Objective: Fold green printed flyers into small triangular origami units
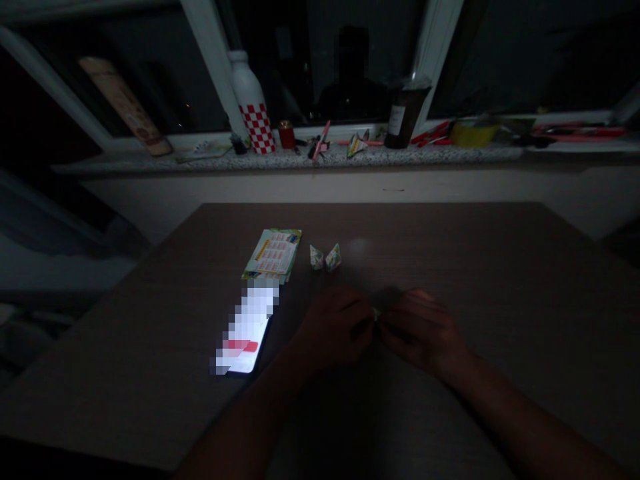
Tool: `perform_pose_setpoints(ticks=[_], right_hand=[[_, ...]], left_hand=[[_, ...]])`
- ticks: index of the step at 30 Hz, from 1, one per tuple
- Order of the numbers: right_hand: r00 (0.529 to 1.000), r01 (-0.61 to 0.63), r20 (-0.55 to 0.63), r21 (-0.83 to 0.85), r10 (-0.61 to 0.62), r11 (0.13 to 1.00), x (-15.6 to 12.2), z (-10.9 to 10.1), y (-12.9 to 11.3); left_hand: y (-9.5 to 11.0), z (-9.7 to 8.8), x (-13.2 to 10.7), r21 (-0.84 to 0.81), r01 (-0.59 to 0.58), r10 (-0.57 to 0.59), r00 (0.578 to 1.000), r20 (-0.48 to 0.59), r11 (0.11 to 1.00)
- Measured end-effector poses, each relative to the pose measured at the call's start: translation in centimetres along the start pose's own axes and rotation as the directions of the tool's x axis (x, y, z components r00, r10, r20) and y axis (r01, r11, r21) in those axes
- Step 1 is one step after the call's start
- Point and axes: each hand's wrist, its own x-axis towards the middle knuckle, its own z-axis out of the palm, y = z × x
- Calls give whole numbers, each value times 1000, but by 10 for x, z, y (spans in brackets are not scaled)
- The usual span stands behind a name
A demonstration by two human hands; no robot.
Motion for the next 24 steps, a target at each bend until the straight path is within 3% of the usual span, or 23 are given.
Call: perform_pose_setpoints(ticks=[15, 24], right_hand=[[996, 88, 5, -21, -88, 996, 2, -3, -3], [989, 134, -56, 14, -133, 991, 3, -4, -2]], left_hand=[[2, 4, 3, -39, -134, 128, 984, -124, 990], [1, -1, 2, -61, -102, 95, 989, -114, 993]])
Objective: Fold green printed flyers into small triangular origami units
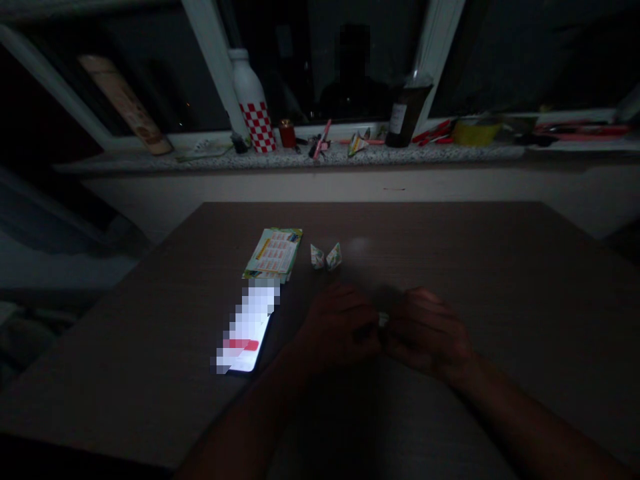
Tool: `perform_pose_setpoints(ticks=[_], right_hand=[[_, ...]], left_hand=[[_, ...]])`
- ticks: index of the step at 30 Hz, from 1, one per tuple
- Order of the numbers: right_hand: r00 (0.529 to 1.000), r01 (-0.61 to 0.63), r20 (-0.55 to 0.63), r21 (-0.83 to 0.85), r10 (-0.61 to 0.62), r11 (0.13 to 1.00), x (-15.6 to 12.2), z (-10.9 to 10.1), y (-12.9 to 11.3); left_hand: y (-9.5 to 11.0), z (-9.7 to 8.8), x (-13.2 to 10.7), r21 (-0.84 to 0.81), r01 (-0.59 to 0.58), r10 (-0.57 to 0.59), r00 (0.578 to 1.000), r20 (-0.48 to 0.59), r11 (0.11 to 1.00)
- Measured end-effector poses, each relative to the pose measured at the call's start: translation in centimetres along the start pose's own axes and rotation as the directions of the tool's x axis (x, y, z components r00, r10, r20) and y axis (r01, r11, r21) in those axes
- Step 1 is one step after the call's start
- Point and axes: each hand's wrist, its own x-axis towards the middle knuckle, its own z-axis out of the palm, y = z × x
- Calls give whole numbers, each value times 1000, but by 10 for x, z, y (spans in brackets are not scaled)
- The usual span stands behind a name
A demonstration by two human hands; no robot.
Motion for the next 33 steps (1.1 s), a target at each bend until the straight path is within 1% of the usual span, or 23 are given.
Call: perform_pose_setpoints(ticks=[5, 8, 11, 15, 18, 20, 23, 24, 26, 28, 30, 32, 33], right_hand=[[999, -28, -28, -8, 28, 1000, 1, -5, -1], [998, -41, -48, -25, 40, 999, 4, -9, -3], [996, -54, -69, -30, 52, 998, 8, -13, -5], [994, -77, -86, -27, 74, 997, 9, -21, -6], [985, -123, -121, -19, 120, 992, 6, -28, -3], [972, -155, -179, -8, 151, 988, 2, -31, 1], [967, -179, -181, 15, 179, 984, -2, -32, 6], [966, -183, -177, 34, 186, 983, -3, -31, 6], [962, -200, -169, 87, 212, 976, -4, -27, 6], [950, -246, -161, 145, 268, 958, -3, -23, 3], [922, -325, -152, 191, 355, 926, -3, -19, -1], [869, -431, -156, 229, 470, 873, -4, -15, -5], [831, -489, -159, 249, 534, 836, -5, -13, -7]], left_hand=[[-2, -3, -1, -10, 31, -31, 999, -27, 999], [-3, -6, 0, -18, 27, -28, 999, -28, 999], [-3, -9, 0, -9, 32, -32, 998, -54, 999], [-6, -14, -1, -3, 64, -64, 997, -45, 998], [-11, -18, -3, 3, 126, -125, 990, -72, 992], [-13, -19, -5, -9, 181, -181, 977, -109, 983], [-11, -19, -6, -75, 212, -220, 969, -115, 974], [-9, -18, -6, -105, 215, -226, 969, -100, 971], [-4, -15, -5, -166, 257, -275, 957, -97, 952], [0, -11, -3, -256, 322, -350, 934, -74, 911], [3, -6, -2, -386, 404, -439, 898, -4, 829], [4, 0, -1, -525, 500, -525, 844, 114, 689], [4, 4, 0, -586, 544, -561, 809, 176, 600]])
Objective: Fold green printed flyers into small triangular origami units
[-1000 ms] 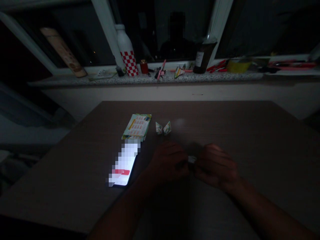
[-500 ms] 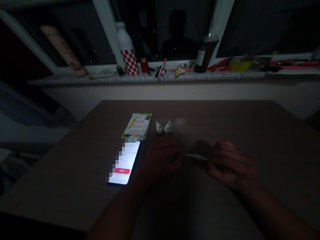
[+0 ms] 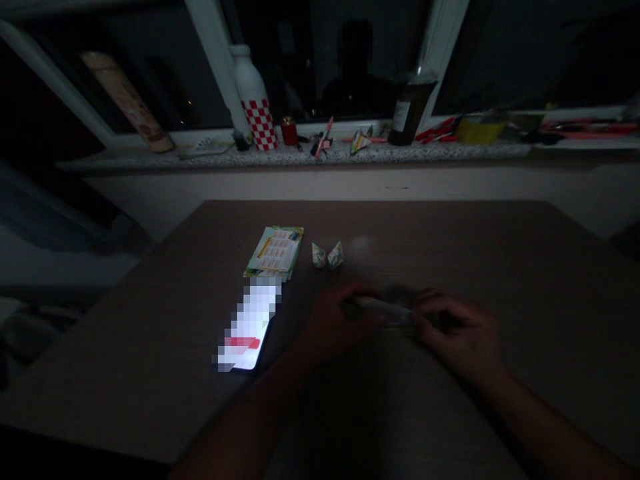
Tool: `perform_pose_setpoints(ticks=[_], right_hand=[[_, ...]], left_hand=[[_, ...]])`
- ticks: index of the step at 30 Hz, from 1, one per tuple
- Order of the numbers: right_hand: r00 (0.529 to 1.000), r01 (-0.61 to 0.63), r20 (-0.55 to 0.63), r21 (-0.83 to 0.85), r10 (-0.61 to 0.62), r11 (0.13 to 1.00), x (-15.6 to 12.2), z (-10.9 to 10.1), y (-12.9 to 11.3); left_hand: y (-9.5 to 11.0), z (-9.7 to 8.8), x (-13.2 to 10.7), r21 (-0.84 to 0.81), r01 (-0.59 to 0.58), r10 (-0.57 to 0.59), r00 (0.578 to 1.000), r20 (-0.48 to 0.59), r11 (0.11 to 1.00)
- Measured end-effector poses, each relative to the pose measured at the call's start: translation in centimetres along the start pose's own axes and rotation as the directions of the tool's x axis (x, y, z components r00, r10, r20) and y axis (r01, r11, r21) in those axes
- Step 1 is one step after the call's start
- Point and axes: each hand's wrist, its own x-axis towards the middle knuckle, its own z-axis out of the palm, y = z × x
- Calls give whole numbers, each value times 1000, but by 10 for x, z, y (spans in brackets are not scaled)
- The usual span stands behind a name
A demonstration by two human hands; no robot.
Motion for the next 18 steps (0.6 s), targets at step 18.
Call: perform_pose_setpoints(ticks=[18], right_hand=[[927, 258, 274, 30, -256, 966, 4, -7, 17]], left_hand=[[-7, 8, 9, -615, 327, -342, 935, 97, 718]])
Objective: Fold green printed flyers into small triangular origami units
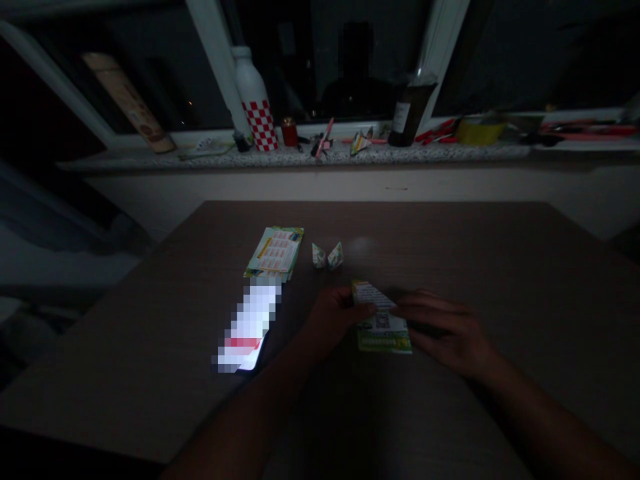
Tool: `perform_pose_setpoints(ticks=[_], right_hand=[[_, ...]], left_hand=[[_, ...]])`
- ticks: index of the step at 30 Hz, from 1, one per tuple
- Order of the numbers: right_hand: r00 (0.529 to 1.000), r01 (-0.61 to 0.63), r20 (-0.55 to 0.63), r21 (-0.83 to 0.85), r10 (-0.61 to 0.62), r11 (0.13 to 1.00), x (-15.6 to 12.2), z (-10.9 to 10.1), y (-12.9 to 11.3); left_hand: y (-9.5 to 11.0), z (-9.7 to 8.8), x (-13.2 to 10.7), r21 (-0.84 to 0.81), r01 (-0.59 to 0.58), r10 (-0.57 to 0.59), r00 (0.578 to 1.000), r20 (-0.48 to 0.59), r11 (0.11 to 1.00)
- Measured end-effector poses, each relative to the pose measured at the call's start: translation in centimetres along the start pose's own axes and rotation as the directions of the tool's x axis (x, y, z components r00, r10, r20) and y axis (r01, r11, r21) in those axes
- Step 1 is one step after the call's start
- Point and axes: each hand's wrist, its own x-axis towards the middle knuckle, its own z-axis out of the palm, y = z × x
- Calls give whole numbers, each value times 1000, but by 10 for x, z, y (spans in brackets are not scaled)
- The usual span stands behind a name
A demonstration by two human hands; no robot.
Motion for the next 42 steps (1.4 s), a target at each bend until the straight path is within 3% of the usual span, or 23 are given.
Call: perform_pose_setpoints(ticks=[5, 10, 14, 21, 24, 29, 32, 35, 38, 40, 42], right_hand=[[999, 29, 26, 4, -29, 1000, 3, -1, 0], [1000, 14, -22, 105, -11, 994, 7, 1, -4], [987, -114, -90, 209, 135, 971, 3, 7, -6], [914, -300, -191, 276, 358, 913, -2, 15, -8], [918, -297, -185, 271, 352, 916, -1, 13, -10], [971, -201, -83, 241, 226, 950, -2, 4, -10], [954, -256, -113, 168, 276, 952, -4, 2, -9], [927, -325, -181, 47, 329, 944, -4, 6, -8], [947, -251, -214, -17, 242, 968, -1, 9, -9], [968, -147, -215, -57, 132, 987, 2, 9, -10], [981, -36, -193, -115, 13, 993, 5, 8, -12]], left_hand=[[-3, 1, -1, 41, 22, -23, 1000, 19, 999], [-4, 3, -2, 40, 34, -36, 999, 36, 999], [-4, 6, -1, 68, 24, -27, 999, 42, 997], [-5, 7, -2, 99, -57, 46, 993, 105, 993], [-5, 6, -3, 121, -70, 59, 994, 91, 990], [-2, 2, -5, 210, -97, 92, 995, 33, 973], [-2, -1, -6, 316, -152, 153, 988, 22, 936], [-1, -2, -8, 463, -204, 218, 976, 23, 863], [0, 0, -12, 678, -283, 355, 934, 35, 678], [2, 1, -15, 793, -383, 519, 849, 99, 475], [4, 2, -18, 839, -478, 687, 702, 188, 259]])
